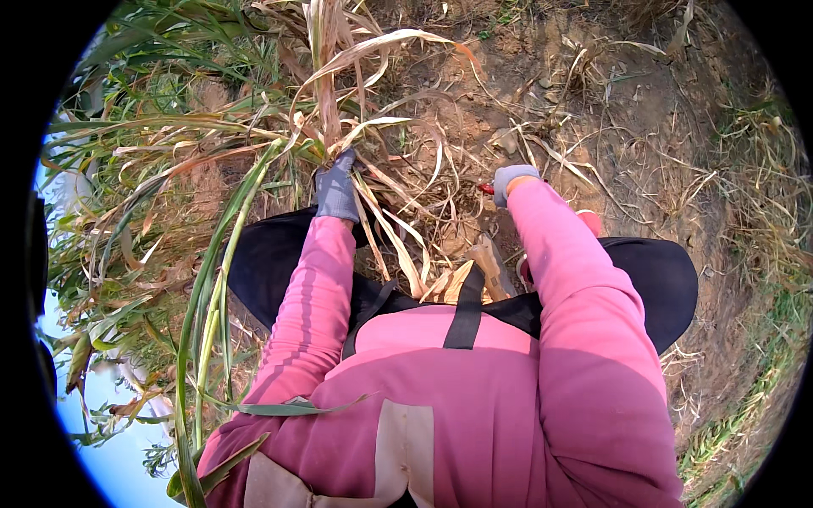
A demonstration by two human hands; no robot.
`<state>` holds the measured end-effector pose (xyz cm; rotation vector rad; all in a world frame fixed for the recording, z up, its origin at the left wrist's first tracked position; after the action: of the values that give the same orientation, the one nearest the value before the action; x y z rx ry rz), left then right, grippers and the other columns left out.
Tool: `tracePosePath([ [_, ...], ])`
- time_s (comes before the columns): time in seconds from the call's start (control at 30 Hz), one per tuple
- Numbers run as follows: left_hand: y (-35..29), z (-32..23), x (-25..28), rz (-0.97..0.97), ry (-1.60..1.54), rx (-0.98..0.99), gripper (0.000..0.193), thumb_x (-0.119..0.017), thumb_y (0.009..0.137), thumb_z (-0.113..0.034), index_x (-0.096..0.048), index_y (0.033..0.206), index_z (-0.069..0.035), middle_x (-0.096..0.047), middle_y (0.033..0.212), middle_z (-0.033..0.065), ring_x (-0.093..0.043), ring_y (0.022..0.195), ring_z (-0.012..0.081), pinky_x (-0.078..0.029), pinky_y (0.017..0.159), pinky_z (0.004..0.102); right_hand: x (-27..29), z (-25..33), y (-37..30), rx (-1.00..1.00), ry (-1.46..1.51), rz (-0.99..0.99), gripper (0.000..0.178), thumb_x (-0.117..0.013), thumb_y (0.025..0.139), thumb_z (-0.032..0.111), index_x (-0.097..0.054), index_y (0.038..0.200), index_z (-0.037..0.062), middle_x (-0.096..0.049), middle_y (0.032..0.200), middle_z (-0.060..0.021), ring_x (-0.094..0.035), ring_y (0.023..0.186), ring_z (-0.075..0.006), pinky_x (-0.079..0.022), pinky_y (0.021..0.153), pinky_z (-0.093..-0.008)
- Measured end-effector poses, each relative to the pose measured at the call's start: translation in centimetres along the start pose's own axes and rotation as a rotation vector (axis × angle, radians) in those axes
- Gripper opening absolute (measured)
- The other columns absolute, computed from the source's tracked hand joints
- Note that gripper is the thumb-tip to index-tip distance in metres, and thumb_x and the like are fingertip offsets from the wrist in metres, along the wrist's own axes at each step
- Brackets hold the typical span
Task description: The person uses red-handled pruning shears to cut tall grass and dry plant stalks at ground level in an outdoor field. They repeatedly gather stalks with one hand, cut them near the base, and drop the cut pieces onto the ground.
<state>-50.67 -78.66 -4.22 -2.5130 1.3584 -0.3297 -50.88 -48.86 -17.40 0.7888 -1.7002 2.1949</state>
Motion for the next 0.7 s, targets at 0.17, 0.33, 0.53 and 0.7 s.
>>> tracePosePath([
  [0.17, 0.5, 0.2, 0.0, 0.094, -0.019, -0.014, 0.029, -0.066, 0.083, -0.013, -0.062, 0.108, 0.001, -0.065, 0.097, 0.0058, -0.059, 0.081, 0.0145, -0.045, 0.074, 0.0271, 3.4, 4.0, -3.0, 0.122, -0.081, -0.174, 0.044, -0.06, 0.076, 0.025, -0.058, 0.116, 0.0066, -0.065, 0.11, -0.013, -0.063, 0.102, -0.0267, -0.046, 0.086, -0.0441],
  [0.33, -0.4, 0.1, -0.9, 0.173, 0.049, -0.029, 0.03, -0.066, 0.083, -0.016, -0.062, 0.107, 0.002, -0.065, 0.097, 0.006, -0.057, 0.08, 0.0146, -0.045, 0.073, 0.0288, 0.6, 6.8, -0.8, 0.118, -0.343, -0.365, 0.032, -0.05, 0.088, 0.023, -0.058, 0.116, 0.0119, -0.062, 0.115, -0.0082, -0.057, 0.11, -0.023, -0.035, 0.091, -0.0476],
  [0.53, -2.0, -0.7, -1.7, 0.213, 0.008, 0.016, 0.032, -0.066, 0.084, -0.014, -0.06, 0.112, 0.0, -0.063, 0.097, 0.0041, -0.058, 0.08, 0.0126, -0.047, 0.071, 0.0268, 1.0, 9.0, -0.4, 0.245, -0.249, -0.375, 0.022, -0.049, 0.086, 0.018, -0.066, 0.096, 0.0093, -0.068, 0.097, -0.0131, -0.066, 0.091, -0.026, -0.046, 0.08, -0.0407],
  [0.7, -1.2, -7.5, 0.8, 0.142, -0.317, -0.083, 0.03, -0.06, 0.089, -0.021, -0.056, 0.116, -0.006, -0.064, 0.088, 0.0074, -0.063, 0.073, 0.0181, -0.054, 0.065, 0.0285, 2.9, 6.9, -0.9, 0.126, 0.039, -0.295, 0.024, -0.055, 0.082, 0.02, -0.067, 0.097, 0.0056, -0.068, 0.097, -0.0156, -0.067, 0.091, -0.0305, -0.052, 0.076, -0.0403],
])
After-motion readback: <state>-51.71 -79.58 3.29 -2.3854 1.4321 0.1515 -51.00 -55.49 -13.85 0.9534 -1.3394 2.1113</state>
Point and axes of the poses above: each hand's wrist, its own y-axis towards the middle knuckle, its own x-axis out of the back of the hand, z = x × y, the point moved 7 cm from there along y, towards the middle knuckle
